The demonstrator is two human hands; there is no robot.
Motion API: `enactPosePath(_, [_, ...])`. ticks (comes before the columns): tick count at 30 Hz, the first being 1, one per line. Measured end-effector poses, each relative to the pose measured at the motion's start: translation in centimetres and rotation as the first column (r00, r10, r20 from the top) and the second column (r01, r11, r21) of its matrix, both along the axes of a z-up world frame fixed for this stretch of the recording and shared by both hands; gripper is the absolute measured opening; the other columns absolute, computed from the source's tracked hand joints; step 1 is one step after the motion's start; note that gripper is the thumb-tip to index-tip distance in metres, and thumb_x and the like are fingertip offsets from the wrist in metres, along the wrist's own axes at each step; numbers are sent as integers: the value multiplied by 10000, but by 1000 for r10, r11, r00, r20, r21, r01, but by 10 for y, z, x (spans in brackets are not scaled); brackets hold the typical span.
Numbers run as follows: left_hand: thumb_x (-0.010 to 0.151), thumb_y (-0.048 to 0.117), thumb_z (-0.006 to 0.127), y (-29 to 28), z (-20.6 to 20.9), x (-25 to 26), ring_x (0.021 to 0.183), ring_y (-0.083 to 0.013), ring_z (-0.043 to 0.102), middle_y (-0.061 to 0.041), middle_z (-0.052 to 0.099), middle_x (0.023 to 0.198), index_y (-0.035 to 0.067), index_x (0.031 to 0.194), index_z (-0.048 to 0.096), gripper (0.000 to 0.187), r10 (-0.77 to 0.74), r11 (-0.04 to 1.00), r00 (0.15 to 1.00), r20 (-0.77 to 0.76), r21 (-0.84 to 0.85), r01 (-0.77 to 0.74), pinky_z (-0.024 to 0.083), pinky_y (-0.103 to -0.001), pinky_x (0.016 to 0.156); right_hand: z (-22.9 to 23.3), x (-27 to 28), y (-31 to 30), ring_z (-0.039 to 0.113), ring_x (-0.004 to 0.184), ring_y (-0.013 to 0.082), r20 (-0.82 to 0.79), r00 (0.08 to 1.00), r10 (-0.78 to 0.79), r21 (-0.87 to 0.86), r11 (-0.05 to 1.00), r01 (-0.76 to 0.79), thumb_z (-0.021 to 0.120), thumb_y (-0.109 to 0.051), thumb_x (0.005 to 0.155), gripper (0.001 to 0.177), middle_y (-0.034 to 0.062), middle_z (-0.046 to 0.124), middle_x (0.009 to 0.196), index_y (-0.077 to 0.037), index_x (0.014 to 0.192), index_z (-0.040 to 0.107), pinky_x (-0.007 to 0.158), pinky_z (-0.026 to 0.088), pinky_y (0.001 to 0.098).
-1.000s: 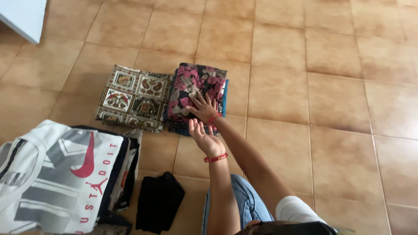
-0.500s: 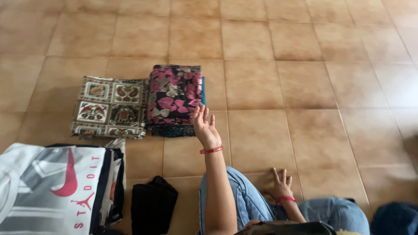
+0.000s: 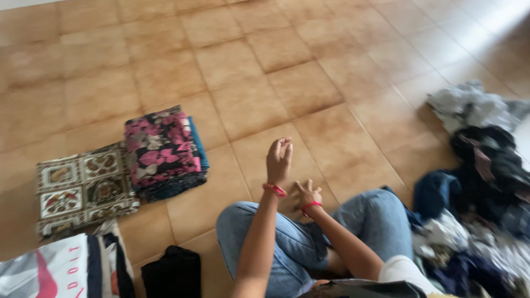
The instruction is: The person folds clothes on the floor, including a pair of jeans and a black patterned garment, and places them into stacks.
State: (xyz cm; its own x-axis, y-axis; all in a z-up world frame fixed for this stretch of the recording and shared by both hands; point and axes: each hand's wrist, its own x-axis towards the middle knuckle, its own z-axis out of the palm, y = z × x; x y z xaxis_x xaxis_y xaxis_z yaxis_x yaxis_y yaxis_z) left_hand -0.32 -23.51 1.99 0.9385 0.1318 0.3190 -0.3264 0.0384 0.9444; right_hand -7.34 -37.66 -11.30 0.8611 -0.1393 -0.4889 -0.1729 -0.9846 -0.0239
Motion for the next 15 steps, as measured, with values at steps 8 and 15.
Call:
enactPosePath(8, [874, 315, 721, -9, -114, 33, 1046, -341, 667, -125, 725, 1092, 143, 1090, 728, 276, 6, 634, 1000, 9, 773, -11, 533, -469, 901, -4, -4, -53, 796, 1057, 261, 187, 978, -93, 658, 751, -54, 855, -437, 708, 668, 48, 814, 1107, -236, 1306, 634, 908, 621, 382])
enactPosePath(15, [895, 387, 700, 10, -108, 9, 1118, -350, 661, -118, 704, 1232, 191, 1153, 738, 327, 18, 498, 971, -239, 844, 199, 546, -471, 926, 32, -22, -174, 678, 1045, 378, 739, 621, -261, 335, 942, -4, 729, -396, 869, 382, 147, 736, 1134, -145, 1157, 735, 909, 534, 483])
